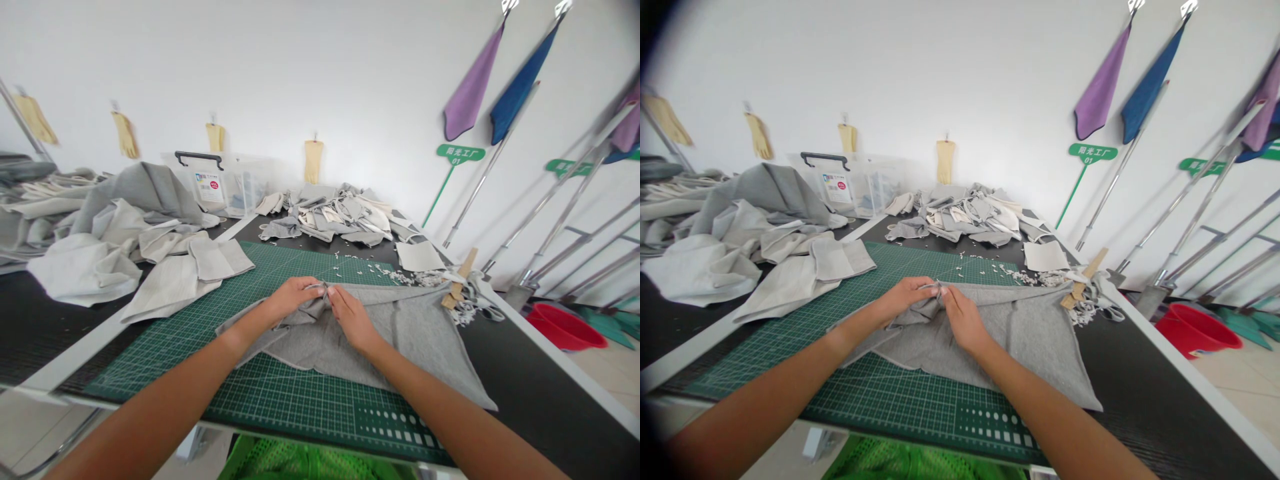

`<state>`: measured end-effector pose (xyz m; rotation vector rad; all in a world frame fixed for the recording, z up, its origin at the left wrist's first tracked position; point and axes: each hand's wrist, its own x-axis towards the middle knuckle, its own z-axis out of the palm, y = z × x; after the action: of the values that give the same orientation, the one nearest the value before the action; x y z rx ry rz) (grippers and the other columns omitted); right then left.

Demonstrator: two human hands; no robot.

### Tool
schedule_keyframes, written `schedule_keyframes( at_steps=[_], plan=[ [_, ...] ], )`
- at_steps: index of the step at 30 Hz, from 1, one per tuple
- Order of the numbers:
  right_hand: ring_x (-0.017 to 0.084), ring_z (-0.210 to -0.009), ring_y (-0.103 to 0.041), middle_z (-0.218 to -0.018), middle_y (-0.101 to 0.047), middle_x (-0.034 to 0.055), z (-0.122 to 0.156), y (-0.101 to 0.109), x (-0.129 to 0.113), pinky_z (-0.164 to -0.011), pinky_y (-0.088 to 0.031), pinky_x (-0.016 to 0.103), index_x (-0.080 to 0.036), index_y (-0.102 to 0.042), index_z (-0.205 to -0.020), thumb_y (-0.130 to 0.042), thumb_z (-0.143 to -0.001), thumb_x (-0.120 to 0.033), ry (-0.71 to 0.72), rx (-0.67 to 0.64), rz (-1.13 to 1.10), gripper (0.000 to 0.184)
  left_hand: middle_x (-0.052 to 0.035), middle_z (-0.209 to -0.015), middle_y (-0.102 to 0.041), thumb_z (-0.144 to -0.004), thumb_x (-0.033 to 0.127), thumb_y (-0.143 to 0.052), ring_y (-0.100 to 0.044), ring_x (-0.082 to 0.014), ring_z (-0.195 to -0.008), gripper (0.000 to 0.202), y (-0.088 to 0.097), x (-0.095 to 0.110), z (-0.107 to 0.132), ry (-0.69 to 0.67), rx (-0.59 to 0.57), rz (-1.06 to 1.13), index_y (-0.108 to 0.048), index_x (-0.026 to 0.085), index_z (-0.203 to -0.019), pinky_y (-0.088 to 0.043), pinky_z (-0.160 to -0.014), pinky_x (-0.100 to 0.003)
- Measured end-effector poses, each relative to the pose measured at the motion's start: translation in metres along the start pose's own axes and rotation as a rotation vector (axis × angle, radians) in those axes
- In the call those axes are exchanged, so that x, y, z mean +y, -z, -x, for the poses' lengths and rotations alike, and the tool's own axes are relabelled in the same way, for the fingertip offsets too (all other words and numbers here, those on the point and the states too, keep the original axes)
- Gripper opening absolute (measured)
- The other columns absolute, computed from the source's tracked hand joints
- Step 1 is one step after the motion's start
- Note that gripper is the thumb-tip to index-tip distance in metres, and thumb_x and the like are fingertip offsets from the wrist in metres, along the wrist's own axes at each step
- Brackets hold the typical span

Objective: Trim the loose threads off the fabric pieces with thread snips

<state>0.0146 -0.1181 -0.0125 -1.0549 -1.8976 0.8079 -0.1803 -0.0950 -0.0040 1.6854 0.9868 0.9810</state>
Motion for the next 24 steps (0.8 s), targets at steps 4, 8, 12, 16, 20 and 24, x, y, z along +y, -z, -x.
schedule_keyframes(
  at_steps=[4, 8, 12, 16, 20, 24],
  plan=[
    [0.016, -0.069, -0.048, -0.071, -0.051, -0.002, -0.0008, 0.0006, -0.0001, -0.064, -0.038, 0.028, -0.023, -0.044, -0.078, -0.032, -0.105, -0.054, -0.035, 0.02, 0.003, 0.043, -0.0028, -0.091, -0.071, -0.088, 0.046, -0.061, -0.06, -0.0178, -0.088, 0.031, 0.0014, -0.0024, -0.0021, -0.04, -0.008, -0.059, -0.072, 0.017, -0.093, -0.044, -0.082, -0.027],
    [0.016, -0.069, -0.049, -0.071, -0.051, -0.0028, -0.0004, 0.0022, -0.0004, -0.064, -0.036, 0.027, -0.023, -0.045, -0.077, -0.036, -0.104, -0.053, -0.032, 0.009, 0.055, 0.042, -0.0018, -0.088, -0.069, -0.088, 0.044, -0.061, -0.06, -0.0169, -0.085, 0.029, 0.0027, -0.0024, -0.0028, -0.05, 0.002, -0.084, -0.071, 0.017, -0.09, -0.044, -0.079, -0.025],
    [0.016, -0.071, -0.052, -0.073, -0.056, -0.003, -0.0004, 0.0025, 0.0005, -0.066, -0.036, 0.028, -0.023, -0.05, -0.081, -0.039, -0.104, -0.053, -0.042, 0.018, 0.1, 0.039, -0.0022, -0.09, -0.069, -0.088, 0.041, -0.06, -0.06, -0.0174, -0.087, 0.027, 0.0037, -0.0045, -0.0044, -0.073, 0.013, -0.11, -0.072, 0.017, -0.092, -0.044, -0.081, -0.026],
    [0.017, -0.071, -0.055, -0.073, -0.057, -0.0029, -0.0001, 0.0027, 0.0006, -0.067, -0.037, 0.028, -0.024, -0.053, -0.084, -0.038, -0.104, -0.053, -0.038, 0.011, 0.129, 0.039, -0.0017, -0.09, -0.07, -0.089, 0.042, -0.061, -0.06, -0.0173, -0.086, 0.027, 0.0037, -0.0074, -0.0054, -0.084, -0.005, -0.119, -0.072, 0.018, -0.093, -0.043, -0.081, -0.026],
    [0.017, -0.071, -0.056, -0.073, -0.058, -0.0029, 0.0004, 0.0039, -0.001, -0.066, -0.036, 0.028, -0.024, -0.054, -0.086, -0.038, -0.104, -0.053, -0.035, -0.005, 0.158, 0.038, -0.0013, -0.087, -0.069, -0.089, 0.043, -0.06, -0.06, -0.017, -0.084, 0.028, 0.0034, -0.0075, -0.0046, -0.075, -0.025, -0.128, -0.072, 0.017, -0.091, -0.043, -0.078, -0.025],
    [0.016, -0.069, -0.055, -0.071, -0.055, -0.0033, 0.0005, 0.0044, 0.0001, -0.064, -0.034, 0.028, -0.024, -0.052, -0.087, -0.039, -0.104, -0.052, -0.033, -0.022, 0.176, 0.035, -0.0012, -0.089, -0.07, -0.089, 0.042, -0.06, -0.06, -0.0169, -0.085, 0.028, 0.0037, -0.0074, -0.0041, -0.071, -0.024, -0.136, -0.072, 0.017, -0.093, -0.042, -0.078, -0.025]
  ],
)
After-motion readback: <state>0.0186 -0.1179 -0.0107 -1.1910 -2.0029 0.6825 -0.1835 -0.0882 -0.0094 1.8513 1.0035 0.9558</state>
